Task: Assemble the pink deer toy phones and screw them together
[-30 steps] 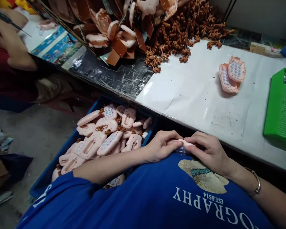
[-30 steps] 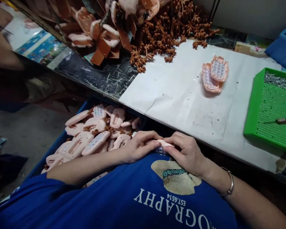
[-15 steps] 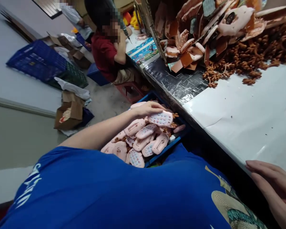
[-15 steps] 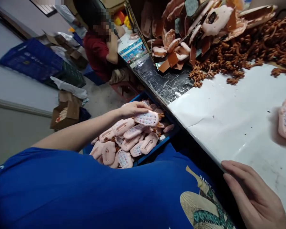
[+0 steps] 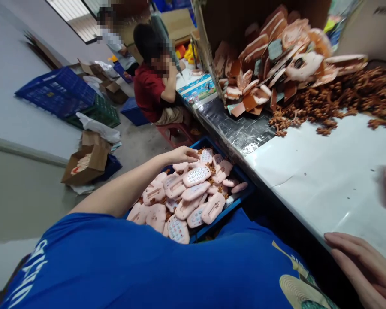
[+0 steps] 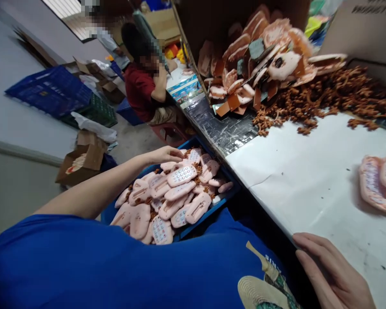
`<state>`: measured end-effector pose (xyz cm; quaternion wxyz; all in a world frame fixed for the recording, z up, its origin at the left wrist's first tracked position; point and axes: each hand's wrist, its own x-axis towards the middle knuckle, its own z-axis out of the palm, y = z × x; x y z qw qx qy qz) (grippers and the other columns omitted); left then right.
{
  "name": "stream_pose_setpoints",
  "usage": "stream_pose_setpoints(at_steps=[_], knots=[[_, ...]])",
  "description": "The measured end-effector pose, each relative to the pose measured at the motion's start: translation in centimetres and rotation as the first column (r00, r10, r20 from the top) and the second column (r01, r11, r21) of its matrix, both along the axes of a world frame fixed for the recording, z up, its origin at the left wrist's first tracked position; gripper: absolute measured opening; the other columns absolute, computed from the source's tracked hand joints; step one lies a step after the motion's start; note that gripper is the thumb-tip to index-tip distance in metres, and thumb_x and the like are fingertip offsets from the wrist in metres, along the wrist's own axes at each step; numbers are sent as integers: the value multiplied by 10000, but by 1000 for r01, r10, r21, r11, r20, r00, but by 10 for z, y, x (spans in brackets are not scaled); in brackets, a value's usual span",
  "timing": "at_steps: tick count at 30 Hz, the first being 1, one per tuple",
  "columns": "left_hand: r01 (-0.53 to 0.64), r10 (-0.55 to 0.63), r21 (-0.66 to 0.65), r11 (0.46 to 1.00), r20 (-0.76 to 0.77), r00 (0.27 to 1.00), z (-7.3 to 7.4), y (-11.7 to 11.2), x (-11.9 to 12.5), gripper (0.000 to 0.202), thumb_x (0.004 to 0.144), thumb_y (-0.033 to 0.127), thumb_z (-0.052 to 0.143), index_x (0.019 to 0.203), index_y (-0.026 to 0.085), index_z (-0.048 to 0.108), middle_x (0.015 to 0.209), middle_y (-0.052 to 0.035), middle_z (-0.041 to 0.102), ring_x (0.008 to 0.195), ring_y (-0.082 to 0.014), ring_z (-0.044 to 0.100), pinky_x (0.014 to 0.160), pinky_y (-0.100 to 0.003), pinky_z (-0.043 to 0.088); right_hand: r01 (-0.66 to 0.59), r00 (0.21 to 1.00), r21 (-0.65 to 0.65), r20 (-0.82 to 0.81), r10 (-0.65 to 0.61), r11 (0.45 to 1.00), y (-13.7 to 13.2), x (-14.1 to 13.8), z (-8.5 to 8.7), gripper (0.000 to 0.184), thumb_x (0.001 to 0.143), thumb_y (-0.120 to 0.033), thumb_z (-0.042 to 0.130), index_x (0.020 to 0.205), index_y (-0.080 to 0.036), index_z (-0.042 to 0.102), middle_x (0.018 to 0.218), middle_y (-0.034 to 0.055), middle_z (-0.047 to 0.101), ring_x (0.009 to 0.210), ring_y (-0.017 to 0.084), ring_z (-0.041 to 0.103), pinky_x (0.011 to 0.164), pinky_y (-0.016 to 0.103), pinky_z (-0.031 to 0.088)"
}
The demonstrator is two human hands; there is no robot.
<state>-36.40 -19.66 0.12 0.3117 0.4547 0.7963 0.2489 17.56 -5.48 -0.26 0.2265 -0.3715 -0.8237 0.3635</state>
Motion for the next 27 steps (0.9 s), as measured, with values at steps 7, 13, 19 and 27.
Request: stream_pose_setpoints(at_steps=[7,13,19,27], knots=[[74,95,383,921,-404,910,37,116,11,311,911,365,510,1066,134,652,1045,-100,704,947,-202,653,874,-342,532,-19,999,-52,-46,17,998,5,-6,-13,285,746,-509,631,1023,-544,688,1047,67,735,905,373,737,711,433,659],[300,-2,352,887,-645,764,44,222,39,359,863,242,588,1209,151,615,1358,-148,568,1317,-274,462,1136,-420,327,-37,993,55,-113,43,998,3,-15,-5,249,789,-468,630,1024,-466,714,991,62,751,841,332,757,664,353,674],[280,37,300,912,-740,672,40,281,61,321,809,240,629,1088,82,652,1327,-237,551,1327,-394,382,1107,-545,236,-64,985,170,-149,90,983,-1,-18,-4,186,882,-292,624,1047,-329,700,1003,3,743,860,185,759,731,197,645],[137,247,435,890,-712,657,67,271,49,190,851,235,520,938,134,655,1114,-173,650,1142,-345,526,1001,-482,323,-104,983,148,-137,125,984,-2,-18,-6,216,902,-268,601,1096,-315,684,1040,18,721,900,188,745,777,212,636]])
